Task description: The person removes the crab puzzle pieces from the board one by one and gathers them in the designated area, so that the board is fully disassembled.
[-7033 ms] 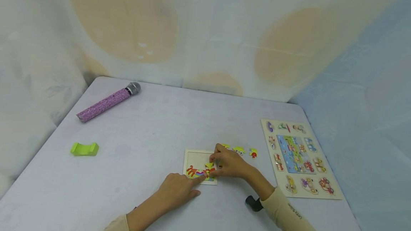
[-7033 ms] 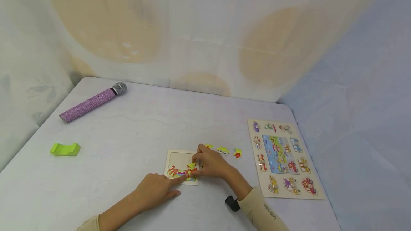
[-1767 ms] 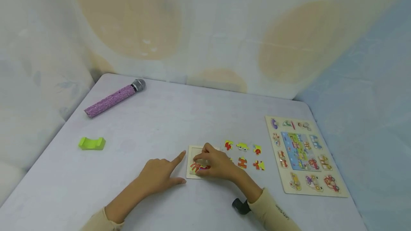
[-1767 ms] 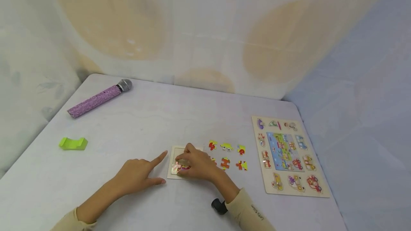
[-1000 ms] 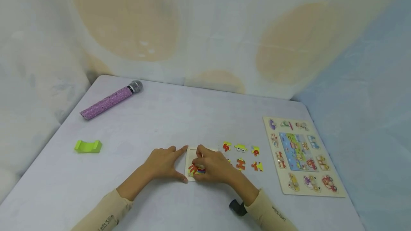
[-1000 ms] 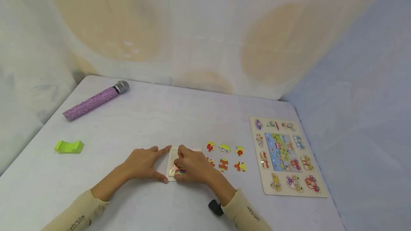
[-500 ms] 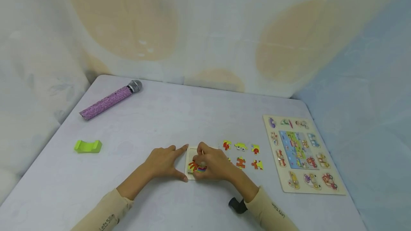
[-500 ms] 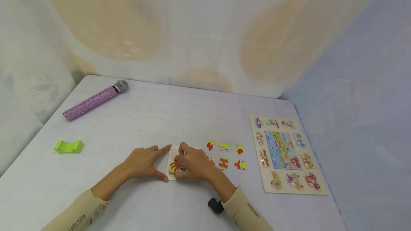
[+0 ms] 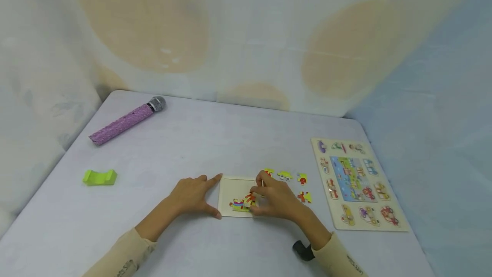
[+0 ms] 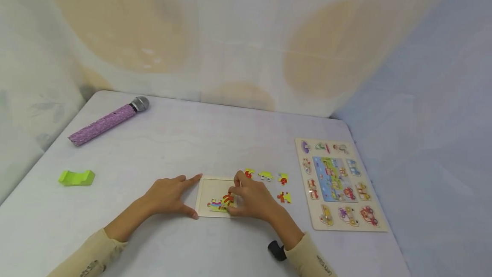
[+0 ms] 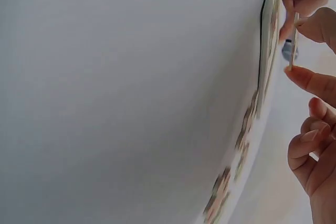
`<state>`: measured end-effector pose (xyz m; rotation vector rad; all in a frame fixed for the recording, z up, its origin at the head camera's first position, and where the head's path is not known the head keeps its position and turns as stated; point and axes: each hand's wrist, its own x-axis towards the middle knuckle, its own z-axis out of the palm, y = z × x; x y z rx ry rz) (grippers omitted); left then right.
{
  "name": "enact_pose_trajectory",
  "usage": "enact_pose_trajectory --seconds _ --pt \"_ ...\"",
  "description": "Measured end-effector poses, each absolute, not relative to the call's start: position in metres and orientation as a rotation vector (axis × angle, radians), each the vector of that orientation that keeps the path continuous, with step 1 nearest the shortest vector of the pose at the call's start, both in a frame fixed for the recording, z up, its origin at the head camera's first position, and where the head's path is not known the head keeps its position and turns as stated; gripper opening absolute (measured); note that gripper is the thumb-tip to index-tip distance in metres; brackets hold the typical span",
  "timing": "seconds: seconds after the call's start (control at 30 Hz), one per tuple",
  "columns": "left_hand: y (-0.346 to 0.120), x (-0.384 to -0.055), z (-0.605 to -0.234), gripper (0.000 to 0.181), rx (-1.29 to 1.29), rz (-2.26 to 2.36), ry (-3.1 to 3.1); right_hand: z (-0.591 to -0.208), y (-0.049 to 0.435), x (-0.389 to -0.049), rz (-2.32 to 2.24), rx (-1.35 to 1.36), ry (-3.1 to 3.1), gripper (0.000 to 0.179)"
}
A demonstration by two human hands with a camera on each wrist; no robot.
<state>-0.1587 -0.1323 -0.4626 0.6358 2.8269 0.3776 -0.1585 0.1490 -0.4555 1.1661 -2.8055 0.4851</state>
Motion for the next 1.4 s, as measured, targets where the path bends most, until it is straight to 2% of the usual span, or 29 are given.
enact_pose_trajectory --seconds 0.33,0.87,1.07,1.23,1.3,1.4 --pt "-0.139 -0.156 -0.463 0.111 0.626 0.374 2.831 -0.461 0.177 -0.145 0.441 1.098 -2.796 0.034" --pt "-0.14 -0.154 -0.46 0.111 0.619 0.384 2.84 -0.46 0.18 -0.134 0.269 1.173 -2.763 0.031" --pt "-0.138 -0.155 -0.459 0.11 0.639 0.382 2.834 -0.453 0.172 -0.135 0.395 1.131 -2.797 0.042" --pt "-0.137 -0.152 -0.46 0.111 0.659 0.359 2.851 -0.449 0.154 -0.144 0.574 1.135 -2.867 0.04" --pt "-0.134 -0.145 -0.46 0.108 0.671 0.362 2.865 -0.448 0.147 -0.15 0.633 1.137 -2.923 0.036" --pt "-0.125 -0.126 -0.459 0.093 0.727 0.377 2.904 -0.447 0.139 -0.16 0.723 1.135 -3.004 0.03"
